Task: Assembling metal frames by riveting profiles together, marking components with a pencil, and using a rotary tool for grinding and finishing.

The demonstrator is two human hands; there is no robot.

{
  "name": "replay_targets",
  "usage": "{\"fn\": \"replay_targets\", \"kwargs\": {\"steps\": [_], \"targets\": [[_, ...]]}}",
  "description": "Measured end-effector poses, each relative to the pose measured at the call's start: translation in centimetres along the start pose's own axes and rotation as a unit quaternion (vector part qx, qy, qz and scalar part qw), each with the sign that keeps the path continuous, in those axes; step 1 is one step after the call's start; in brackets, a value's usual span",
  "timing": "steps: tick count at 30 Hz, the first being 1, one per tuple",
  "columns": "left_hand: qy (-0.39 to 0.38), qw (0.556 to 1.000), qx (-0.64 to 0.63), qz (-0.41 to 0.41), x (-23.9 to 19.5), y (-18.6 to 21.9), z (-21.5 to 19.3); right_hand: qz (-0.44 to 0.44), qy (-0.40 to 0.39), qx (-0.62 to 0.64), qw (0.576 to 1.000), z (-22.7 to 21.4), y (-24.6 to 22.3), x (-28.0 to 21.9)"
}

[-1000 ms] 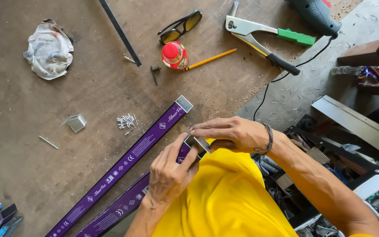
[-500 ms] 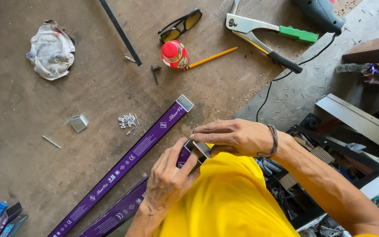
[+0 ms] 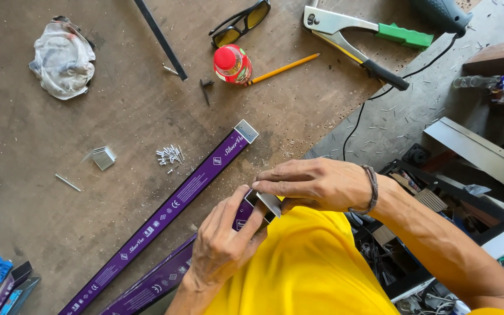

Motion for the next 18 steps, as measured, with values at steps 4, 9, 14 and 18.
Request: {"fn": "replay_targets", "kwargs": {"steps": [4,9,14,18], "targets": [[0.016,1.000,0.008,-0.007,0.36,0.06,-0.89,-0.004,-0.014,0.011,1.000,0.17,-0.10,0.05],[0.024,1.000,0.006,-0.012,0.33,-0.01,-1.06,-0.014,-0.017,0.007,1.000,0.07,-0.47,0.21],[0.033,0.999,-0.007,-0.011,0.41,-0.01,-1.22,-0.007,-0.029,0.004,1.000,0.15,-0.31,0.24],[0.029,1.000,-0.005,-0.006,0.24,-0.15,-0.90,-0.011,-0.028,0.004,1.000,0.10,-0.32,0.44]]}}
Point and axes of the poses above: each hand's wrist, its own x-axis towards the middle knuckle, its own z-axis out of the palm, y = z × x, the point moved 10 cm from there along x, towards the middle knuckle, and after that the axes turned 13 degrees about x, right-handed, at the moved point
